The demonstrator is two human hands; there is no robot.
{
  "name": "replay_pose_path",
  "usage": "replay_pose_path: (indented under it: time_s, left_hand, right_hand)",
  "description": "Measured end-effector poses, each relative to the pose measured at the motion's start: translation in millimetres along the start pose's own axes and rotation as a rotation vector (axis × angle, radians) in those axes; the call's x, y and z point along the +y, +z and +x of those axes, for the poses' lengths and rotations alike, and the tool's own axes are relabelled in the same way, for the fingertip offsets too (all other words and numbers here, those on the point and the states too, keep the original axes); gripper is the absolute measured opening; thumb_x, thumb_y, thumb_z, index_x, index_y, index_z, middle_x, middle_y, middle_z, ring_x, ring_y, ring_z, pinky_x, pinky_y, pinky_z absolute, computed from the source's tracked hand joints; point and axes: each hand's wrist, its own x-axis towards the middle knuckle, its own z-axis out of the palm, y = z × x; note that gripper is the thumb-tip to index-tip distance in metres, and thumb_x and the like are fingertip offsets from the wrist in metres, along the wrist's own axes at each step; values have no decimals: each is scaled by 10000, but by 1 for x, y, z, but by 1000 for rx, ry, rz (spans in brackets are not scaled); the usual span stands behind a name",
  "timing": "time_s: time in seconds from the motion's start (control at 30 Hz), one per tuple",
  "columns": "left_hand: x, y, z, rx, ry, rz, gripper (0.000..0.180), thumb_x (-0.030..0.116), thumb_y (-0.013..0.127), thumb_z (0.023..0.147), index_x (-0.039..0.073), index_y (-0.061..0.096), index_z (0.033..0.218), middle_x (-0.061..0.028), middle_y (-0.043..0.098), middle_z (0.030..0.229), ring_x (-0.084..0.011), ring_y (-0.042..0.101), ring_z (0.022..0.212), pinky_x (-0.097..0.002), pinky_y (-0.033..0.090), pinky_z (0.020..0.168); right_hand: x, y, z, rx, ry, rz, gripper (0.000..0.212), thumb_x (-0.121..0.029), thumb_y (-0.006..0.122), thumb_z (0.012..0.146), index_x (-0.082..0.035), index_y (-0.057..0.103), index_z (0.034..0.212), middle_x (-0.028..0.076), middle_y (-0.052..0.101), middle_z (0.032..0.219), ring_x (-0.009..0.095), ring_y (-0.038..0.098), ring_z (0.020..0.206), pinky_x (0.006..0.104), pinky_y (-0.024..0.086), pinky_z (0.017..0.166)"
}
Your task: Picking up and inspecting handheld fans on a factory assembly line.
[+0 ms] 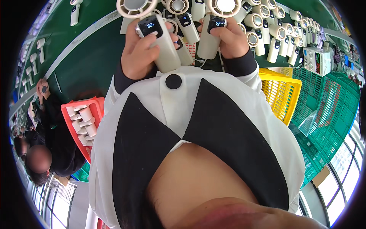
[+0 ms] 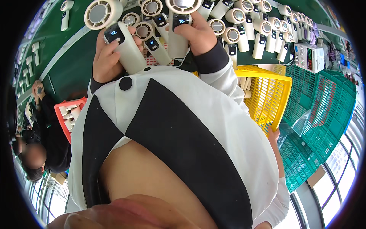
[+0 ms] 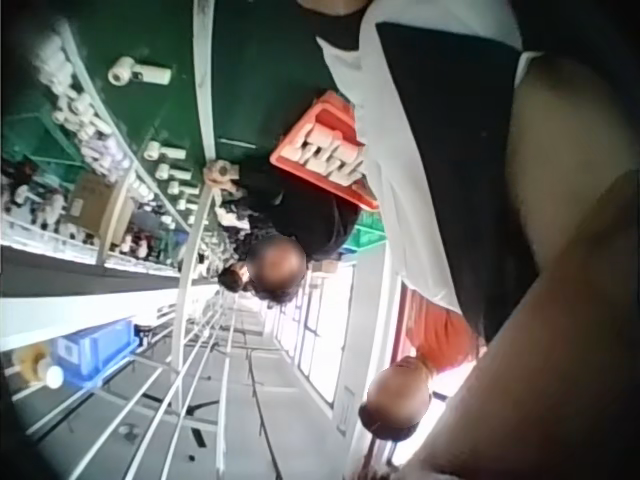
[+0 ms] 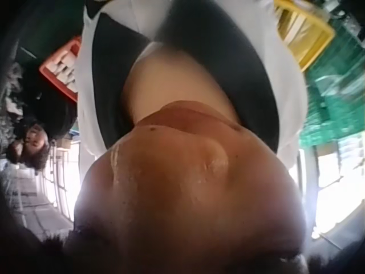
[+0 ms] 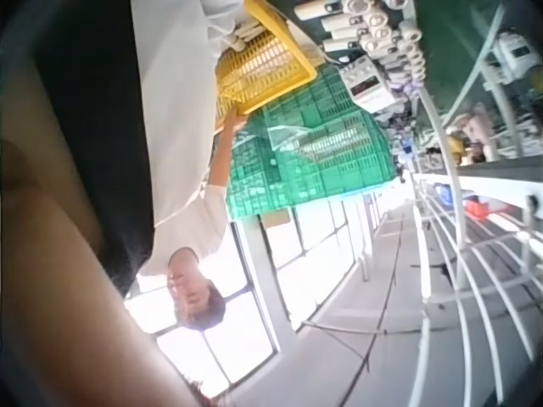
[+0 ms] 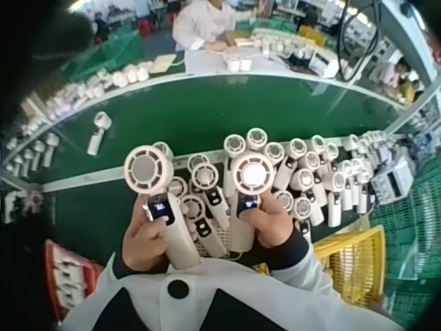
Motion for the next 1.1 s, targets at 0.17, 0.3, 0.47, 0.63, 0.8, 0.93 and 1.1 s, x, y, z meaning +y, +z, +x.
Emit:
replay_pose_path:
  time_s: [0.17,0.3,0.47,0.63,0.8,0.93,1.1]
  left_hand:
    - [-13,-23,3,42,-39,-9,607,-87,349,643,70,193,1208,-209,475,1035,-301,533,796,-399,455,725]
    - [-19,-27,2,49,-57,41,593,-89,328,654,70,193,1209,-205,476,1048,-294,535,802,-388,459,731]
    - [-17,-21,3,33,-64,132,576,-91,302,666,69,193,1209,-196,484,1051,-278,538,811,-370,462,735]
    - [-14,-14,2,33,-62,203,571,-92,290,667,70,200,1206,-192,491,1050,-262,541,810,-352,461,730]
    - [-13,-9,0,56,-18,215,575,-89,292,667,74,209,1211,-193,495,1053,-252,542,802,-333,458,715]
    - [-12,-7,-5,65,21,196,570,-82,301,679,78,223,1221,-193,498,1052,-246,543,795,-315,454,700]
    - [-6,-12,-1,30,63,183,525,-50,331,721,67,255,1227,-193,487,1060,-242,533,794,-301,447,676]
  right_hand:
    - [20,-13,18,73,116,-47,364,22,433,697,27,442,1061,183,541,975,281,554,886,338,430,781]
    - [31,-16,21,74,130,-40,365,17,435,700,26,441,1066,183,542,969,283,554,882,345,427,784]
    - [30,-15,19,15,89,-39,385,16,428,698,27,435,1083,184,538,973,285,549,885,361,421,789]
    - [25,-10,17,-49,30,-55,417,19,416,687,29,424,1104,188,529,990,291,541,890,378,413,796]
    - [22,-5,14,-76,20,-46,442,26,403,675,29,416,1117,192,520,1009,297,535,890,386,409,798]
    - [22,-3,16,-82,38,-55,451,31,398,668,30,415,1119,192,517,1016,299,534,885,385,410,796]
    - [25,-4,19,-56,47,-101,451,32,398,663,32,420,1113,188,523,1006,292,537,872,368,413,788]
